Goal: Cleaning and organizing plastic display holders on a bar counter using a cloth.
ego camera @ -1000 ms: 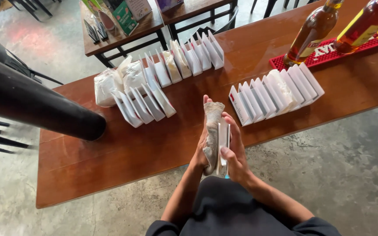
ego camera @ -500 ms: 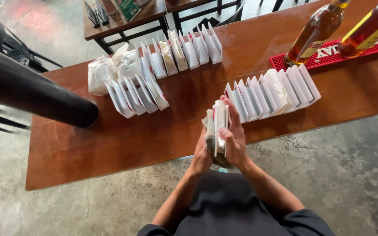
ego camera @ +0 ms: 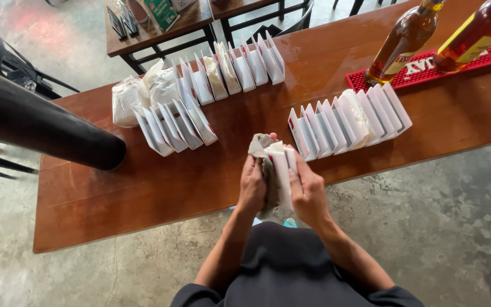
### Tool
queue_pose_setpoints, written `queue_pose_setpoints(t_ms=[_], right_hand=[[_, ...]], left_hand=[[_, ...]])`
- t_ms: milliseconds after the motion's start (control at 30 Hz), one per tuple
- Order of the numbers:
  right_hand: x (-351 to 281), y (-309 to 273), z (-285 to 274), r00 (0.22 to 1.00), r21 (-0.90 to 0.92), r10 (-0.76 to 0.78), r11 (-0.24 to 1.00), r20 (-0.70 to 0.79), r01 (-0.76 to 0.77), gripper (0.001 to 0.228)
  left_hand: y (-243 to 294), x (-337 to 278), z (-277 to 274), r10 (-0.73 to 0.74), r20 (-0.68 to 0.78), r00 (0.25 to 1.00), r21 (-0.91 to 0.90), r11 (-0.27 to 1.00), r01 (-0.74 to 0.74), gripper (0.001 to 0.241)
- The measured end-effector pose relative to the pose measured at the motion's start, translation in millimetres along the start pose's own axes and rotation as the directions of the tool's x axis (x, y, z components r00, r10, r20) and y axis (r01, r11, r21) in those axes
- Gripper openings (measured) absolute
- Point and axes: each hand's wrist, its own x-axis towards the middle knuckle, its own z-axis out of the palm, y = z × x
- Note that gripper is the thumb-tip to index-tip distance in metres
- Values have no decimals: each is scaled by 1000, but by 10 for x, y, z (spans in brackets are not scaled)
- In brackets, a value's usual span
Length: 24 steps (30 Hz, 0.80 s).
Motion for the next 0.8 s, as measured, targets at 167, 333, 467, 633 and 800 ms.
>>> queue_pose_setpoints(t_ms=[167,333,467,633,800], right_hand=[[250,-43,3,977,12,-60,998,-205,64,41],[335,-146,193,981,62,-23,997,-194,35,38],[164,-208,426,987,-56,-96,994,-129,89,41],[-23,-440,719,994,-7,70,997,-89,-71,45],[-114,-530,916,998,-120,-53,991,15,55,43]], left_hand=[[-521,-217,-323,-30,16,999,92,995,29,49],[-307,-191,-522,-154,52,987,116,982,147,47],[13,-26,-643,-158,22,987,-87,983,159,44],[655,89,-629,-38,115,993,-181,982,58,45],[1159,-3,-841,-237,236,942,98,971,220,43]])
